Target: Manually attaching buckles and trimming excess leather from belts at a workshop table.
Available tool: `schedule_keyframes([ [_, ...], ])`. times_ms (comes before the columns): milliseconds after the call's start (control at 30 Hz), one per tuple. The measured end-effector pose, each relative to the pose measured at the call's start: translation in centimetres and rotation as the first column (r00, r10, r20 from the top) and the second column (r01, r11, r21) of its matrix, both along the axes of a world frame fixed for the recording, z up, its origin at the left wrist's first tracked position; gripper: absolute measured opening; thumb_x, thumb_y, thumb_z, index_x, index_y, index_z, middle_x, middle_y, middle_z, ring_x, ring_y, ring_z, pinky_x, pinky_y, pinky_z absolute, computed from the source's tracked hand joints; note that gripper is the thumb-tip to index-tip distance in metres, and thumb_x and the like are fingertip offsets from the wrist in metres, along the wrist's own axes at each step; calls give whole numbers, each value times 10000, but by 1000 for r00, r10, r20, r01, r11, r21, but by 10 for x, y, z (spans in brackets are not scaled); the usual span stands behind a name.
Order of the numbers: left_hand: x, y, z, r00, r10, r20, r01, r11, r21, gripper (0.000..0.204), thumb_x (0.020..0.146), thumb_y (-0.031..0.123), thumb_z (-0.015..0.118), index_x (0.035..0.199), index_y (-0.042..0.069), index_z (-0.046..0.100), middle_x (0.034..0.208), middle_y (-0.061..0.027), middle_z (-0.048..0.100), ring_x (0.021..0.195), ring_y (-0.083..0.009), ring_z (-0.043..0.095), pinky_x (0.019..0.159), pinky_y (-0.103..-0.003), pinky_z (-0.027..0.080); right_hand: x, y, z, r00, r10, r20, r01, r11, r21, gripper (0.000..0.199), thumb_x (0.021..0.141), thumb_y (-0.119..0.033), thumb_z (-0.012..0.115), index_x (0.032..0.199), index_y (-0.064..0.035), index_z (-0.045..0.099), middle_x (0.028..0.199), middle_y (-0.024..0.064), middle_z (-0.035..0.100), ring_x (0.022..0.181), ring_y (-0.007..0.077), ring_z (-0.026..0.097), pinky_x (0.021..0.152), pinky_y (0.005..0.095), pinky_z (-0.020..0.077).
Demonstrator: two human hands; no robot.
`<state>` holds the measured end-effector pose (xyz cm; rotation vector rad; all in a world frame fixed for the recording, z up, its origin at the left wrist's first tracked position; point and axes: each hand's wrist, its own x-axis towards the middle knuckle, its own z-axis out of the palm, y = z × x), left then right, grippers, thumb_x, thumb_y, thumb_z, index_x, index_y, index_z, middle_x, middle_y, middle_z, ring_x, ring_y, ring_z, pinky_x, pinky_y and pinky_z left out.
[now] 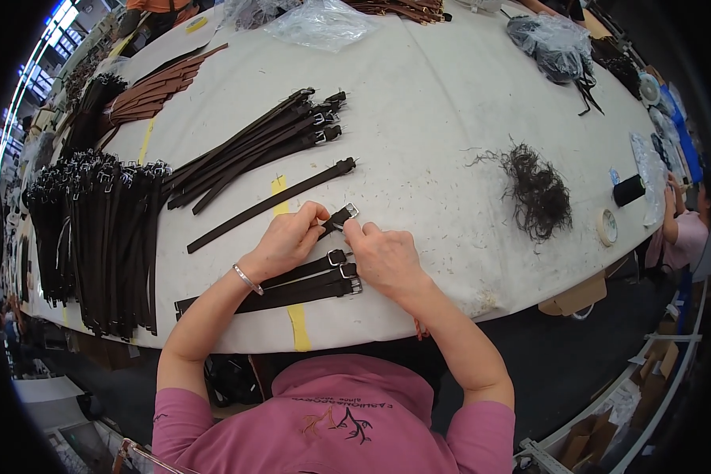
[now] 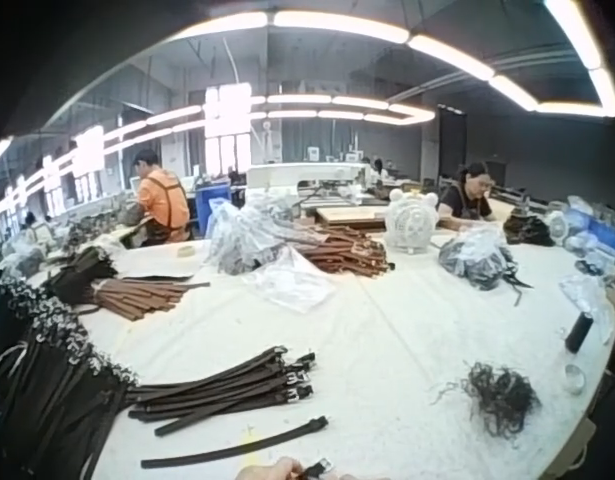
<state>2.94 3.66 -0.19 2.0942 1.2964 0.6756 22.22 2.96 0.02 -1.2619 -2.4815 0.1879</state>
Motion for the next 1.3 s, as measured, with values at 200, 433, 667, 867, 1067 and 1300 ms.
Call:
schedule_keyframes([
  [200, 11, -10, 5, 991, -10, -134, 27, 992, 122, 188, 816, 75, 569, 949, 0, 459, 697, -161, 585, 618, -336, 580, 545, -388, 450, 0, 4, 5, 997, 5, -74, -12, 996, -92, 87, 812, -118, 528, 815, -59, 463, 622, 102, 581, 515, 284, 590, 457, 391, 445],
  [433, 26, -16, -2, 917, 134, -375, 8, 935, 354, 129, 783, 82, 563, 797, 23, 449, 626, -125, 552, 506, -268, 574, 437, -350, 441, -2, 3, 9, 999, -14, -39, 8, 989, -151, 95, 816, -111, 523, 839, -50, 455, 657, 120, 601, 584, 298, 609, 508, 405, 458],
  [667, 24, -14, 1, 864, 133, -486, 112, 889, 443, 96, 759, 76, 525, 725, 49, 440, 579, -86, 539, 476, -219, 583, 407, -320, 442, -2, 4, 13, 996, -33, -83, 11, 969, -246, 129, 832, -139, 525, 853, -36, 450, 686, 138, 612, 634, 327, 610, 554, 427, 456],
  [867, 11, 0, -7, 973, 46, -225, 28, 949, 315, 76, 757, 64, 535, 763, 30, 468, 568, -130, 539, 501, -297, 552, 453, -369, 421, 5, 9, 18, 989, -69, -129, 19, 936, -352, 177, 844, -178, 542, 872, -29, 452, 696, 149, 616, 661, 332, 612, 577, 430, 457],
  [1067, 11, 4, -5, 991, 98, -88, -83, 984, 159, 52, 777, 70, 533, 810, 35, 514, 571, -144, 542, 535, -327, 537, 504, -401, 402, 3, 4, 13, 994, -71, -77, 48, 962, -270, 178, 840, -177, 554, 887, -30, 463, 703, 146, 611, 638, 331, 606, 545, 419, 454],
  [1300, 10, 4, -4, 990, 114, -83, -105, 989, 105, 56, 788, 86, 530, 801, 32, 519, 576, -145, 543, 539, -324, 539, 508, -398, 401, -4, -1, 18, 998, -45, -40, 38, 984, -172, 153, 818, -139, 558, 825, -21, 460, 640, 142, 594, 542, 311, 605, 475, 402, 457],
])
